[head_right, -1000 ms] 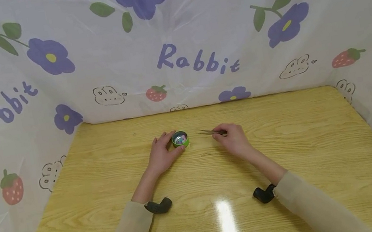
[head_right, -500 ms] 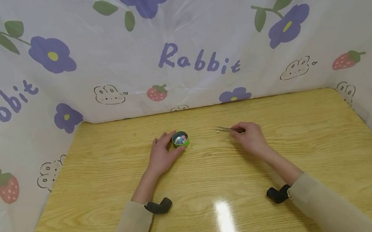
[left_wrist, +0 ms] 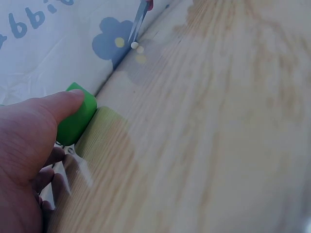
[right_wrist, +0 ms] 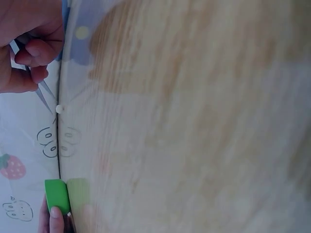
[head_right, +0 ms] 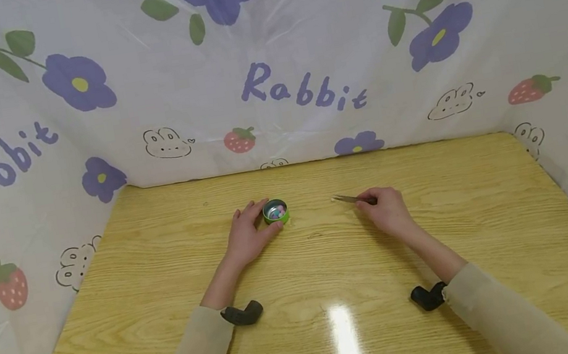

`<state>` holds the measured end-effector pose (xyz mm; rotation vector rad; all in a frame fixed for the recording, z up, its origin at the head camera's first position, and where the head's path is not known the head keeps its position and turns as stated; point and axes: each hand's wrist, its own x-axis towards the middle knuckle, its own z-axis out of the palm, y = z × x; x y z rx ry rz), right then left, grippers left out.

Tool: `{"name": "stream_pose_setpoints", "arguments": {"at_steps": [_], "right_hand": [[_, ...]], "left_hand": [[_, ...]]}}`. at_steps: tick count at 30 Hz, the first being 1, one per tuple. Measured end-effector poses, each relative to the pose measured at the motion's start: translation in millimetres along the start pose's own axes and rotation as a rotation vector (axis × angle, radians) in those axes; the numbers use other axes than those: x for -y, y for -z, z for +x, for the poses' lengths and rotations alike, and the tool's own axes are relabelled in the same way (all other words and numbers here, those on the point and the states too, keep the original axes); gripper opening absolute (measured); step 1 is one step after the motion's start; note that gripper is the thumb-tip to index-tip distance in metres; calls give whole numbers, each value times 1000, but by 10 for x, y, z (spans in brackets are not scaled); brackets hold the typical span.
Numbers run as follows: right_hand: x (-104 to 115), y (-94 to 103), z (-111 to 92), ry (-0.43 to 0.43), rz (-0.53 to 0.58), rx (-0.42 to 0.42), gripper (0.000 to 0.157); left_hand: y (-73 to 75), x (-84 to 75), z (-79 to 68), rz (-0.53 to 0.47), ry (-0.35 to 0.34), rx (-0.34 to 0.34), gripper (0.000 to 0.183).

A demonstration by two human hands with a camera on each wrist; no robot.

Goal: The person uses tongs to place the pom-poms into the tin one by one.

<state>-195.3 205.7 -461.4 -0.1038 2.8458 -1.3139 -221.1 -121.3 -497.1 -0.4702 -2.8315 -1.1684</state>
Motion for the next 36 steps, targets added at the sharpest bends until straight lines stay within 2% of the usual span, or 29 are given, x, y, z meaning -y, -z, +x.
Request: {"name": "stream_pose_setpoints", "arguments": {"at_steps": [7, 36], "right_hand": [[-5, -24, 6, 2, 2, 5, 28], [-59, -61, 1, 79, -25, -64, 21]], "left_hand": [[4, -3, -4, 4, 2, -2, 68], [0, -5, -6, 6, -20, -13, 66]]}}
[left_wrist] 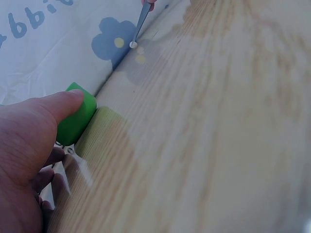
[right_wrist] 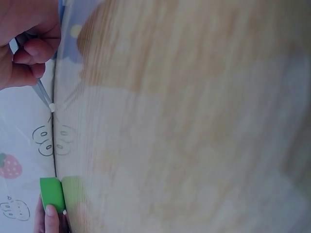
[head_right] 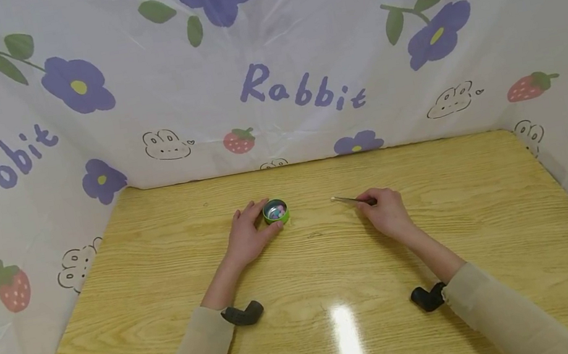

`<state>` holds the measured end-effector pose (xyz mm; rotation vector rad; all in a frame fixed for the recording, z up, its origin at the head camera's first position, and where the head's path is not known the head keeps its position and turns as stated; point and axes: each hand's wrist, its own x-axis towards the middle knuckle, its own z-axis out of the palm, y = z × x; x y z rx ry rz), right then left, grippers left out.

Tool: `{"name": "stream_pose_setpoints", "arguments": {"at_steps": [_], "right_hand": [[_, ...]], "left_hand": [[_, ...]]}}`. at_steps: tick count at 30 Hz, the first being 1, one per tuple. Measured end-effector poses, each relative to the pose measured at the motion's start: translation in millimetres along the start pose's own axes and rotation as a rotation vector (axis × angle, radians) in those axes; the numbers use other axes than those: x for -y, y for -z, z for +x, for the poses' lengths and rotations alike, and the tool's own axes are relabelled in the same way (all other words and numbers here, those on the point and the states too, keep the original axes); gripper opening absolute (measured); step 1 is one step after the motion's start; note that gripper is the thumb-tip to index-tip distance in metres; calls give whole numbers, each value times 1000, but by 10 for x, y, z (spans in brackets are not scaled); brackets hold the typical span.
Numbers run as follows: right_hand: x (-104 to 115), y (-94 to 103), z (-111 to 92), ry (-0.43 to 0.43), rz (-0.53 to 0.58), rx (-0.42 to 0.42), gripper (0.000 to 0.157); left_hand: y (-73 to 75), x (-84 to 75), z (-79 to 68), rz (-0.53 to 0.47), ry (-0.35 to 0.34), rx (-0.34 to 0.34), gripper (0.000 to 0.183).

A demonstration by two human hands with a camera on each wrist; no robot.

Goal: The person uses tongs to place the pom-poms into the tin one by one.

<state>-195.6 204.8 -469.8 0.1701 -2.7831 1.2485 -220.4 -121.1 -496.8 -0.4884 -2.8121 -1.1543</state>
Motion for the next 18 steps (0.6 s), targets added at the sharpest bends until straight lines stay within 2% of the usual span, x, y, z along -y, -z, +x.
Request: {"name": "stream_pose_setpoints", "arguments": {"at_steps": [9, 18], "right_hand": [[70, -8, 5, 24, -6, -6, 21], [220, -43, 47, 40, 37, -8, 22]], "left_hand": [[-4, 2, -2, 3, -1, -2, 67], [8, -14, -9, 1, 4, 1, 67]]}}
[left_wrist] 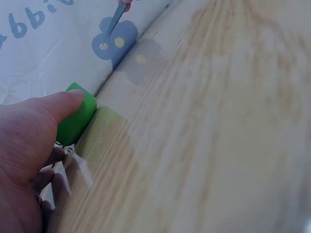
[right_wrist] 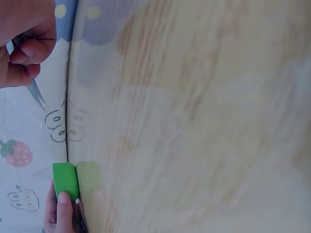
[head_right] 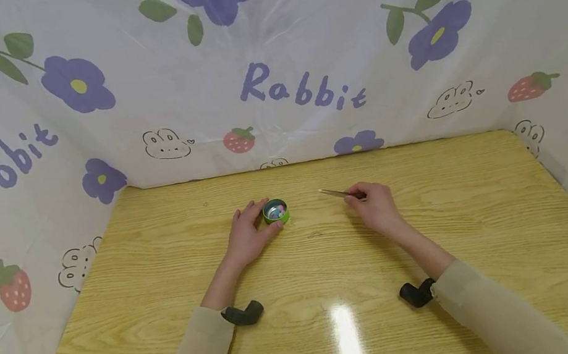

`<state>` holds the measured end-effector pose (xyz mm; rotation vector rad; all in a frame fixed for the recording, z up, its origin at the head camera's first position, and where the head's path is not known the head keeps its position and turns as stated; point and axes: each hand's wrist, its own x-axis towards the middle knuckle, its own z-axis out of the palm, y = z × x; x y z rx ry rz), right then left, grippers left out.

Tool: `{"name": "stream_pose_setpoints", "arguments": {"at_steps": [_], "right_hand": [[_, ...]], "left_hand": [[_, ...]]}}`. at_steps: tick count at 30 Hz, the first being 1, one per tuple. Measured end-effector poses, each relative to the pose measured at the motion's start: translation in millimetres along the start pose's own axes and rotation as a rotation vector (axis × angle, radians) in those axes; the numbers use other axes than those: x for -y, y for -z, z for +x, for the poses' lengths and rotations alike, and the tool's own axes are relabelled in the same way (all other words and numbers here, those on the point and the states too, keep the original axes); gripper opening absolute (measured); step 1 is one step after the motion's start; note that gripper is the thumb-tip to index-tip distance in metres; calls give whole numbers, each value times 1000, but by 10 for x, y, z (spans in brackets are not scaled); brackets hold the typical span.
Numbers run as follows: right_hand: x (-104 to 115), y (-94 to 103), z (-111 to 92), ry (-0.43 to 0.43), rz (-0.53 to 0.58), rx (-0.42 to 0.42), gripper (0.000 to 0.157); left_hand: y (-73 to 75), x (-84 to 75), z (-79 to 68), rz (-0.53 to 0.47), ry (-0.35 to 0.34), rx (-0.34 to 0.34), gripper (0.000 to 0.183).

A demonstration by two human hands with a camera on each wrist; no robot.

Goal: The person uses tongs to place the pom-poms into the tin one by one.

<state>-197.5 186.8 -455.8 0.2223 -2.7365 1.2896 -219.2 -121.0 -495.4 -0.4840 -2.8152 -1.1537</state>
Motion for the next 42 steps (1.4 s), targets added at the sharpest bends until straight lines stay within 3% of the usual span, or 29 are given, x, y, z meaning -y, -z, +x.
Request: {"name": "stream_pose_setpoints", "arguments": {"at_steps": [19, 32, 42], "right_hand": [[179, -178, 101, 59, 58, -9, 18], [309, -348, 103, 44, 79, 50, 17], [386, -470, 105, 84, 78, 73, 15]], "left_hand": [[0, -10, 12, -3, -5, -2, 67], [-6, 5, 22, 10, -6, -2, 67], [-12, 11, 19, 8, -6, -4, 67]]}}
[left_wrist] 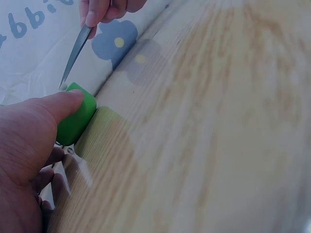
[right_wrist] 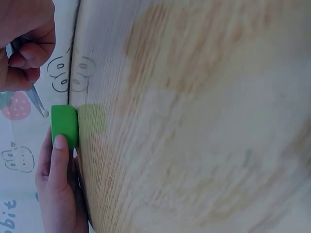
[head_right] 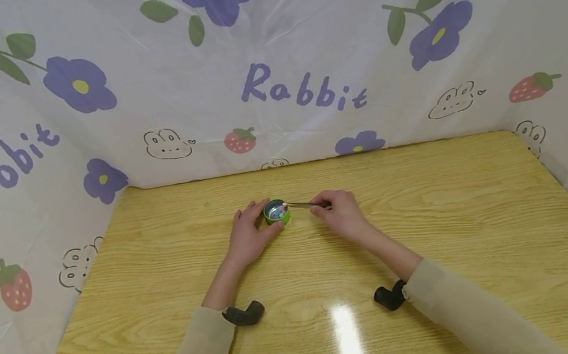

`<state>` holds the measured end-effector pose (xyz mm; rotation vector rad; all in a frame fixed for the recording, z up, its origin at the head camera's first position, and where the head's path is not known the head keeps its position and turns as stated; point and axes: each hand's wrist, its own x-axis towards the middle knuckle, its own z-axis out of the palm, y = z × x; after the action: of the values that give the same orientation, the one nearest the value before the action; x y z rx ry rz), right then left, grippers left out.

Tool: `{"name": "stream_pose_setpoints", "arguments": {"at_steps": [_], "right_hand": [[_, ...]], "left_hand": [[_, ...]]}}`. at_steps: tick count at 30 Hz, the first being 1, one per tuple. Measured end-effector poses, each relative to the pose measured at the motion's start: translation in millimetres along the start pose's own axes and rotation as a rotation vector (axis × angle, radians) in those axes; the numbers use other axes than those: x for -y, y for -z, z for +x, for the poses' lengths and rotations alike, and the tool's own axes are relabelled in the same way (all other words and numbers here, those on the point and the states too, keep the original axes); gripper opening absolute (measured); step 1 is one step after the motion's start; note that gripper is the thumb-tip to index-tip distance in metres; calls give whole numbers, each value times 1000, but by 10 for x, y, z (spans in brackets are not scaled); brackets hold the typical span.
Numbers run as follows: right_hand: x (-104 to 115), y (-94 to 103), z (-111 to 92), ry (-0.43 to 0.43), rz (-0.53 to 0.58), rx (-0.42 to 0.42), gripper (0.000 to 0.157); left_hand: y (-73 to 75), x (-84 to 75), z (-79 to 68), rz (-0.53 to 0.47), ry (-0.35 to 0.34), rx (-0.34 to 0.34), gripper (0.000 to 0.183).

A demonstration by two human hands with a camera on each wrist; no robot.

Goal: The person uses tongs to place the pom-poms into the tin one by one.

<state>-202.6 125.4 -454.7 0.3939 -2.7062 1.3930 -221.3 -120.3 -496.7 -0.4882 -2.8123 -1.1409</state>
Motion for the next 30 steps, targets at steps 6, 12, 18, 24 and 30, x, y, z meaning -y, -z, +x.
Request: {"name": "stream_pose_setpoints", "arguments": {"at_steps": [6, 12, 18, 24, 30], "right_hand": [[55, -51, 24, -12, 7, 15, 15], [80, -82, 37, -4, 7, 25, 15], [81, -96, 46, -3, 24, 43, 16], [63, -102, 55, -25, 33, 56, 18], [41, -90, 44, -63, 40, 49, 18]], "left_hand": [[8, -10, -6, 15, 1, 3, 67], [16, -24, -4, 18, -4, 1, 68], [19, -30, -3, 18, -2, 3, 68], [14, -25, 4, 14, 4, 9, 66], [13, -18, 4, 16, 9, 13, 67]]}}
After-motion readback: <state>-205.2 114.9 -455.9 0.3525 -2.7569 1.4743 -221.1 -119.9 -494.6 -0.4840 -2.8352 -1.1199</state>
